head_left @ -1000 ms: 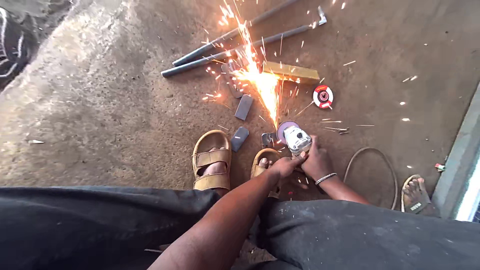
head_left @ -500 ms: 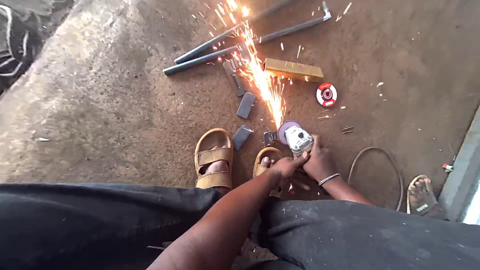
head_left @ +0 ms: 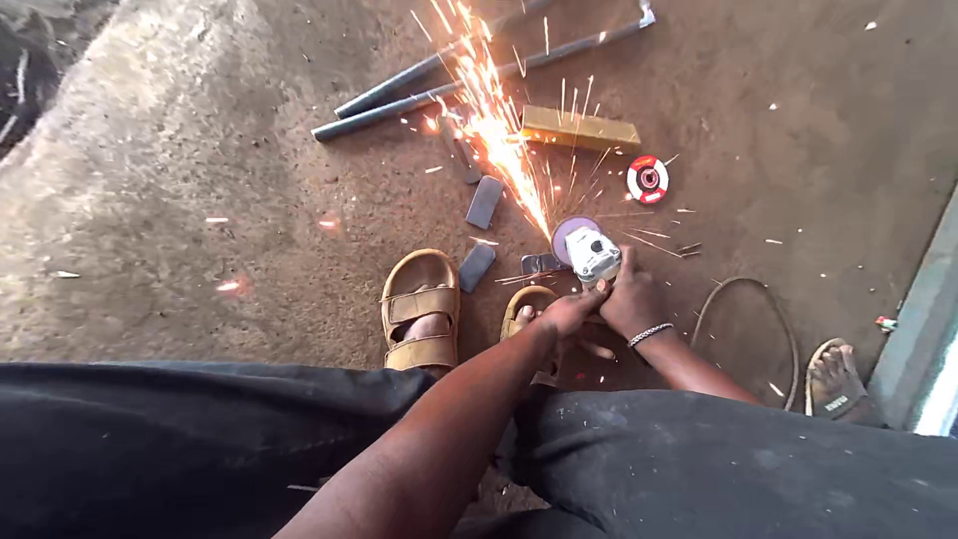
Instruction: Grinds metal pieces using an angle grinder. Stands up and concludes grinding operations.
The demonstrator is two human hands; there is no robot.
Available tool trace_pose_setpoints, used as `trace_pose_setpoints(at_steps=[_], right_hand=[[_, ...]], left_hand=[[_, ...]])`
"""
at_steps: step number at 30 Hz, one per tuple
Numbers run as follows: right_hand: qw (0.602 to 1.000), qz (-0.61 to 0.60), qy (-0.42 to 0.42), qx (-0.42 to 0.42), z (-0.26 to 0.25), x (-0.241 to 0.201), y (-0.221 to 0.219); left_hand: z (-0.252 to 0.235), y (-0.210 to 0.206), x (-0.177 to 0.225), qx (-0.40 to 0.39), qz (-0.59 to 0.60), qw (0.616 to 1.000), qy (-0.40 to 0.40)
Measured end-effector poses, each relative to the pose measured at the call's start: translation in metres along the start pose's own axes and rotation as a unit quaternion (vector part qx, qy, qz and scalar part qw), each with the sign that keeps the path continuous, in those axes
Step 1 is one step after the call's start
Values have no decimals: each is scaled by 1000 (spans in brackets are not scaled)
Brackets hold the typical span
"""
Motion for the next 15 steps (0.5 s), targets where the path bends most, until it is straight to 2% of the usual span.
trace_pose_setpoints(at_steps=[3, 15], right_hand=[[1000, 11, 8, -22, 1, -1, -1], [1000, 4, -23, -16, -5, 0, 1]], left_hand=[[-5, 6, -6, 3, -18, 1000, 3], [-7, -2, 4, -24, -15, 999, -25]])
Point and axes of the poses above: each hand's wrist, its own z-axis away from the middle knuckle, its own y-axis out of the back of the hand, x = y × z, the point moved 9 cm from there along -z, towards the middle knuckle, and after that the axes turned 9 degrees about x, right-handed, at the moved point
